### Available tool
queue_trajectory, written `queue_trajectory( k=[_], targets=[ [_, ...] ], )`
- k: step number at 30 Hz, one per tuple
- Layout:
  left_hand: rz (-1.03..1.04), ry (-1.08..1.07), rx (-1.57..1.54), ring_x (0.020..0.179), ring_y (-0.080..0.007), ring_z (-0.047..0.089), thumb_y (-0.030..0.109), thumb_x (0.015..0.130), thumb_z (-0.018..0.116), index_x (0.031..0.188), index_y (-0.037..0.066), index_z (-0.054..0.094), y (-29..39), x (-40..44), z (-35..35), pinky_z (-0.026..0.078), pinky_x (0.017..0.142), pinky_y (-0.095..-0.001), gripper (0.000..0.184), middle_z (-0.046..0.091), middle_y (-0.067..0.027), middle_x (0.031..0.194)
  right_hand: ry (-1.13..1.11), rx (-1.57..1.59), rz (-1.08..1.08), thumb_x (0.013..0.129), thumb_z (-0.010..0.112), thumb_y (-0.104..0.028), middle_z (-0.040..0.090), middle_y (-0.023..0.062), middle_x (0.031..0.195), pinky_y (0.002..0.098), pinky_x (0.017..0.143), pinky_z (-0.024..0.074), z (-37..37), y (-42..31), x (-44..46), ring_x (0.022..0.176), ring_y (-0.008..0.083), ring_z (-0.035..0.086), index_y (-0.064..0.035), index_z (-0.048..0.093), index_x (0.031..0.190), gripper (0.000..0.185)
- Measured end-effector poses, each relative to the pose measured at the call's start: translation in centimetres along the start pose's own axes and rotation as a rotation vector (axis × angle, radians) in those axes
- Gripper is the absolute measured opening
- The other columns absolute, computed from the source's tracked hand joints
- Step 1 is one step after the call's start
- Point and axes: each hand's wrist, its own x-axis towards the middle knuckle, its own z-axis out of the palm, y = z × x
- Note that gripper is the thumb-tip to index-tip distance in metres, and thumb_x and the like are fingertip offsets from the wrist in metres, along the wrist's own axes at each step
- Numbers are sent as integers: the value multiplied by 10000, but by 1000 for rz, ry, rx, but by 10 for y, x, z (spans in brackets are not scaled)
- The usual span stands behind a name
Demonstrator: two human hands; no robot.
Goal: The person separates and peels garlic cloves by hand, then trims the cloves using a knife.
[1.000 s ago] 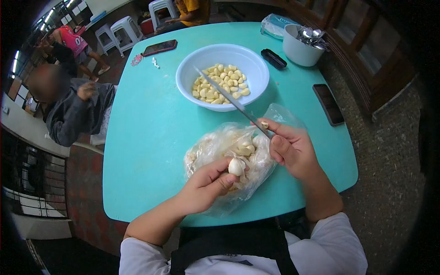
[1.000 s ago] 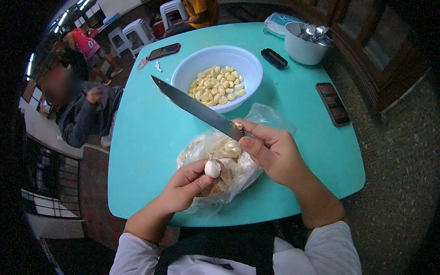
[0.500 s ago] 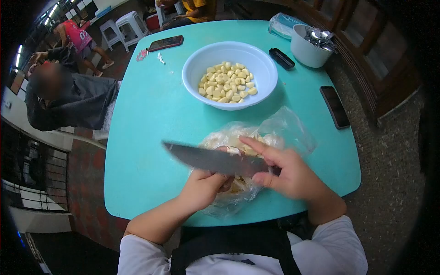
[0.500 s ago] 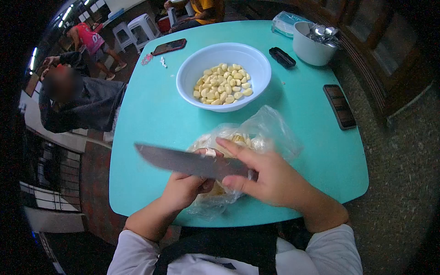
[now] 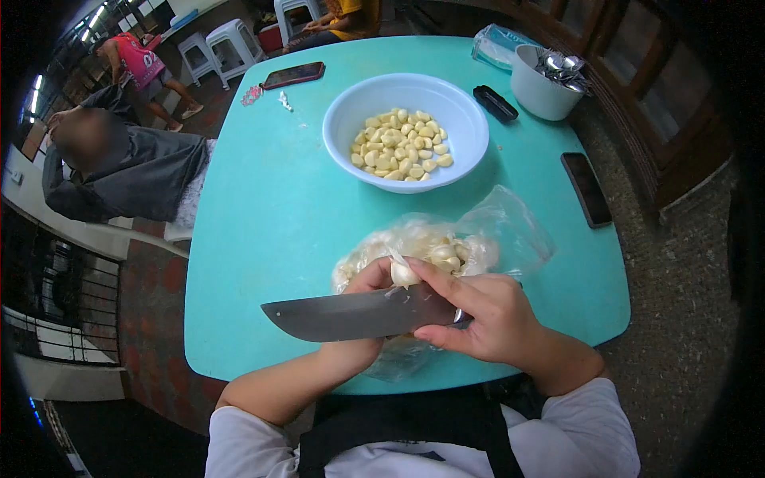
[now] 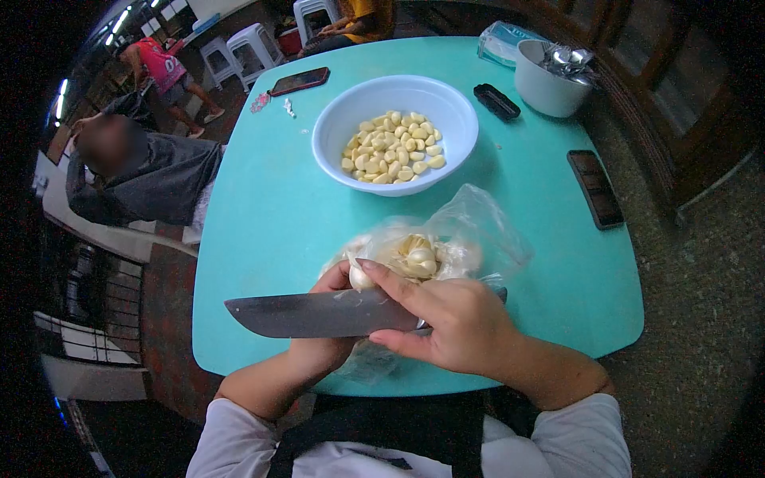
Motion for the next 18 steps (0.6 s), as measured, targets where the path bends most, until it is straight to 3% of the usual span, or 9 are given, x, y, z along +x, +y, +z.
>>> queue_trajectory(
  k=[4,6,10,18],
  targets=[
    [-165,47,320,988,-158,573,21,761,682,1218,34,441,9,-4,0,476,854,-296,516,573,-83,1096,-40,-58,4,728,736,-315,632,122,738,309,543,474,-4,2,-2,560,218,599,-31,501,1276,660],
    [-121,25,349,986,-161,578,47,781,673,1212,32,447,8,-4,-1,480,859,-305,486,575,-86,1099,-34,-46,1,729,733,-314,628,118,724,306,541,472,-4,3,-2,554,216,597,-33,503,1276,656],
    [9,-15,-62,1005,-173,577,132,829,652,1201,23,458,-6,1,-3,478,876,-316,433,570,-97,1126,10,58,4,736,724,-316,615,110,697,302,530,469,-1,1,0,538,210,592,-34,501,1280,652],
    [51,-2,-57,1032,-180,567,212,850,639,1197,16,462,-7,-2,-3,465,902,-320,437,555,-107,1158,-4,4,-22,743,708,-331,605,107,671,295,511,464,-1,2,-1,522,207,585,-35,485,1297,667]
  ],
)
